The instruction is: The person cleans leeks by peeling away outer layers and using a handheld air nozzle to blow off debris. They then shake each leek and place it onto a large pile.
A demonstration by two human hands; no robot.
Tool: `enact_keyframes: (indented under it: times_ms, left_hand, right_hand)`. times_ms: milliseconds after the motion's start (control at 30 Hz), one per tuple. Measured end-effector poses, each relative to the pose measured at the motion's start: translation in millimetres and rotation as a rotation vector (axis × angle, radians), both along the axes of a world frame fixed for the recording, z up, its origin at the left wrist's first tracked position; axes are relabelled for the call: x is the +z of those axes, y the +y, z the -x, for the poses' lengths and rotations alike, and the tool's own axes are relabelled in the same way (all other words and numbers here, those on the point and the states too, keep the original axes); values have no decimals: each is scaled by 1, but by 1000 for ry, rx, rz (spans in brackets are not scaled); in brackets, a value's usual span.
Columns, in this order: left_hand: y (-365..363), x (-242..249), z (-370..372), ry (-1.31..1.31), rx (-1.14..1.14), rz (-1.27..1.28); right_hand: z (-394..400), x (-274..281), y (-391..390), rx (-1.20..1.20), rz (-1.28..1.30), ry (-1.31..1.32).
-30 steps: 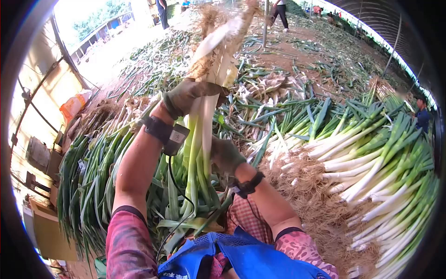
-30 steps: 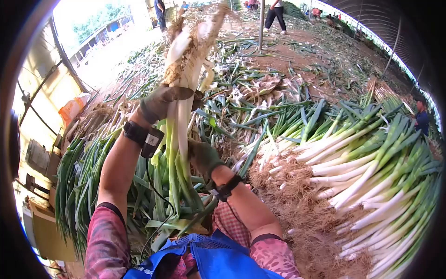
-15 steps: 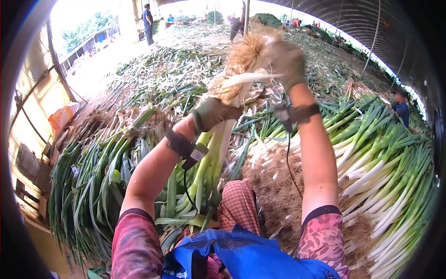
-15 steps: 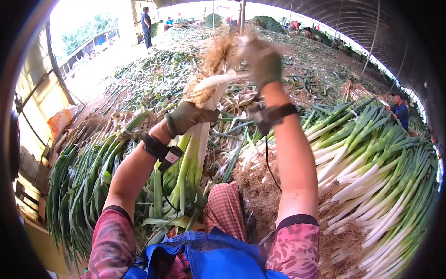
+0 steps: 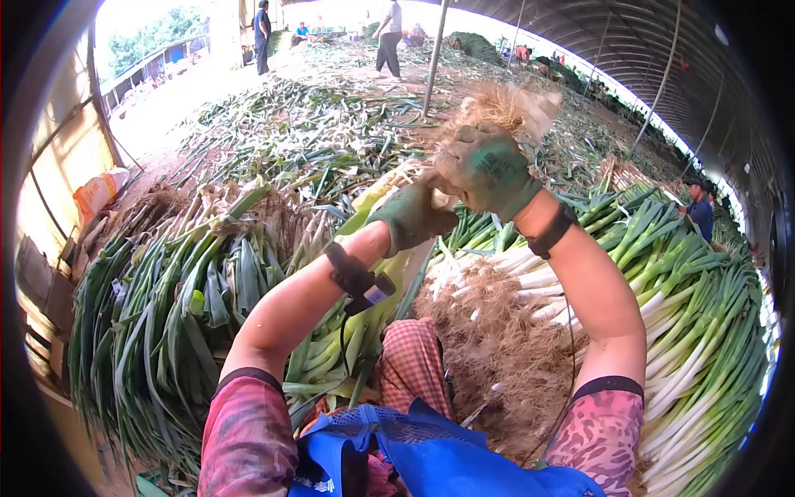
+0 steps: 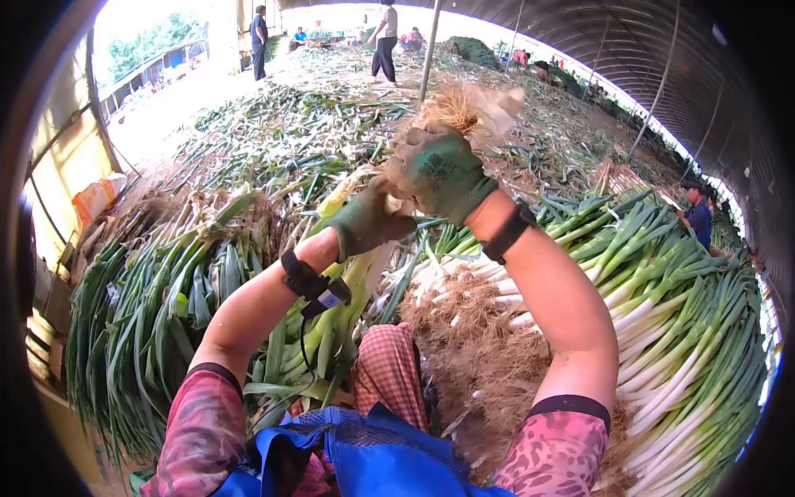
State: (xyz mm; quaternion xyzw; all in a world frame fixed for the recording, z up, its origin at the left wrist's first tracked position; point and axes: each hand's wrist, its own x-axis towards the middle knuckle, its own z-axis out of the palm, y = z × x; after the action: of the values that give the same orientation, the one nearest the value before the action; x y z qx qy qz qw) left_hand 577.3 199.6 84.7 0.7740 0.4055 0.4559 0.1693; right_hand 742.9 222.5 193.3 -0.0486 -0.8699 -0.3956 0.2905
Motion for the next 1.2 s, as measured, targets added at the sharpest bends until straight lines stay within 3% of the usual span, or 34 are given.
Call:
enact_keyframes:
  times_ms: [33, 67, 100, 133, 167, 233, 267, 300, 333, 400, 500, 567, 600, 633, 733, 767, 833, 933, 1000, 1067, 1133, 1167, 1200]
  left_hand:
    - [-1, -1, -2, -116, -43, -171]
    - [-18, 28, -2, 80, 42, 329]
    - [-17, 29, -4, 60, 12, 288]
    - [-16, 28, -7, 42, -20, 250]
    - [-17, 26, -9, 21, -54, 214]
    - [-21, 19, -8, 13, -46, 171]
    - [-19, 14, -7, 12, -17, 138]
    - [-20, 9, -6, 8, 11, 107]
    - [-28, 12, -6, 12, 92, 121]
    - [-40, 28, -5, 69, 169, 191]
    - [-38, 30, -12, 222, 284, 191]
    - [-40, 20, -25, 329, 389, 95]
    - [-34, 6, -34, 298, 430, -109]
    - [-41, 13, -40, 382, 416, 54]
    - [-41, 9, -53, 439, 381, 58]
    - [-43, 12, -56, 465, 372, 83]
    - [-50, 17, -60, 473, 354, 130]
    - [-56, 22, -61, 405, 302, 134]
    - [-49, 12, -56, 406, 343, 105]
    - [-51, 20, -47, 434, 353, 157]
    - [-62, 38, -31, 310, 279, 267]
    - [-61, 43, -21, 250, 233, 307]
    - [-46, 31, -14, 116, 205, 264]
  right_hand:
    - [2, 4, 3, -104, 20, 24]
    - [3, 5, 4, -209, 44, 49]
    - [4, 9, 7, -315, 63, 76]
    - [2, 24, 12, -158, 220, 292]
    - [8, 49, 3, -452, 518, 518]
    - [-37, 92, 57, -678, -232, 412]
    - [-75, 115, 91, -530, -30, 595]
    - [-87, 135, 74, -436, 590, 1036]
    - [-99, 155, 55, -196, 1013, 1645]
    - [-157, 153, 83, -409, 830, 1167]
    - [-145, 119, 61, -91, 1210, 487]
    - [-96, 104, 27, -490, 1147, 330]
    - [-67, 96, 4, -659, 1086, 278]
    - [-38, 90, -23, -776, 969, 308]
    - [1, 72, -49, -1086, 543, -89]
    - [-2, 52, -37, -960, 305, -118]
    - [-9, 47, -28, -899, 437, -184]
    - [-24, 40, 8, -887, 312, -113]
    - [-42, 63, 18, -1033, 245, 108]
    - [-98, 86, 47, -884, 132, 367]
    - [-129, 118, 51, -1185, 443, 674]
    - [-135, 128, 25, -1079, 768, 765]
    - [-159, 120, 39, -719, 1098, 889]
